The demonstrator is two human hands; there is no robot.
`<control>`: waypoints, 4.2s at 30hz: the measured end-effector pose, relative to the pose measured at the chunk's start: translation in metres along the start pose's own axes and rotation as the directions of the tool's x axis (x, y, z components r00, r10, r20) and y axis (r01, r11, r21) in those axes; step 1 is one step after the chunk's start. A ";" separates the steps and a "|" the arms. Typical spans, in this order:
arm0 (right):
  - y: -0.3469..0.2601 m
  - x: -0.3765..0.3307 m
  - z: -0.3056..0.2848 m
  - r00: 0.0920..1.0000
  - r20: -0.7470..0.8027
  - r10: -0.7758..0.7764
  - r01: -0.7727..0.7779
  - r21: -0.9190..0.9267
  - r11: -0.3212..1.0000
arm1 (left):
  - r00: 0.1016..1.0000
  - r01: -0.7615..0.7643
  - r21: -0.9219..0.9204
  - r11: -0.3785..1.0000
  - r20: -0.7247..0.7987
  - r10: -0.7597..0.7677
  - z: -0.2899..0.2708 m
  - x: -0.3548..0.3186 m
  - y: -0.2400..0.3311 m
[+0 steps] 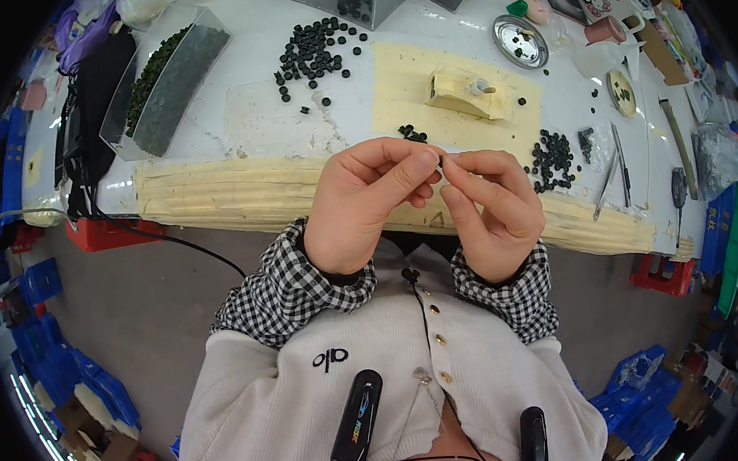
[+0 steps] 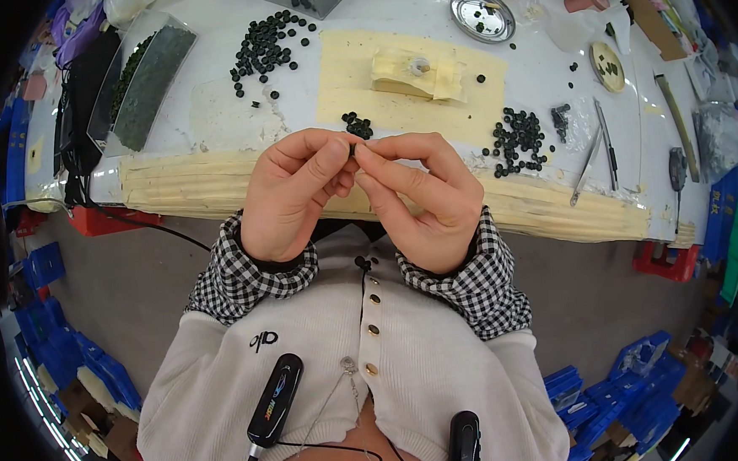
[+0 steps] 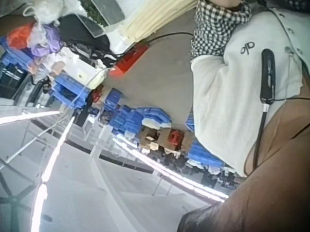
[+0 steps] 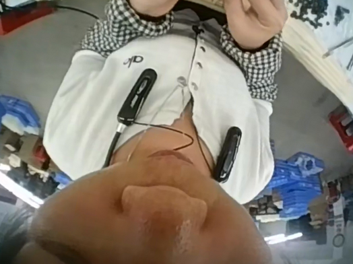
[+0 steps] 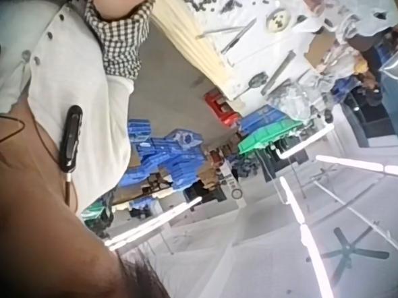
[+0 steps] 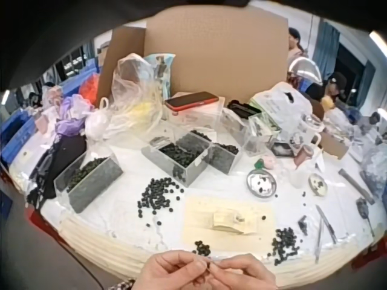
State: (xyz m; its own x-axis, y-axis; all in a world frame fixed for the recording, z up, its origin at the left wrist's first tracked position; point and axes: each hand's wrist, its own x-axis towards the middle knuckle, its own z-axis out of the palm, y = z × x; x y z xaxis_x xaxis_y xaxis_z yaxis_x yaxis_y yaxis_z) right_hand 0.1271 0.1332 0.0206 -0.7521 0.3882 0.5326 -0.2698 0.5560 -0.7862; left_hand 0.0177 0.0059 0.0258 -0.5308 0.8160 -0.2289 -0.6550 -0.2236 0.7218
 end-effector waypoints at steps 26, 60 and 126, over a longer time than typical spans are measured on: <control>0.001 0.000 -0.005 0.997 0.077 0.022 -0.036 0.190 0.981 | 0.892 -0.451 0.448 0.772 0.200 0.405 -0.005 -0.003 0.004; -0.009 0.003 -0.010 0.997 0.075 0.011 -0.011 0.006 1.000 | 0.899 -0.435 0.525 0.732 0.205 0.387 -0.003 -0.001 0.009; -0.013 -0.002 -0.006 0.995 0.088 0.036 -0.037 0.004 0.999 | 0.929 -0.369 0.391 0.843 0.184 0.321 -0.007 -0.002 0.010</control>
State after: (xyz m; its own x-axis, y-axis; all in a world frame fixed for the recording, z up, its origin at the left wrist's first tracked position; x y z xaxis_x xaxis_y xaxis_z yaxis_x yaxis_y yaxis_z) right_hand 0.1357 0.1299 0.0320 -0.8112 0.3424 0.4741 -0.2445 0.5380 -0.8067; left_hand 0.0084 -0.0018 0.0290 -0.6046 0.7842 0.1393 -0.1458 -0.2809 0.9486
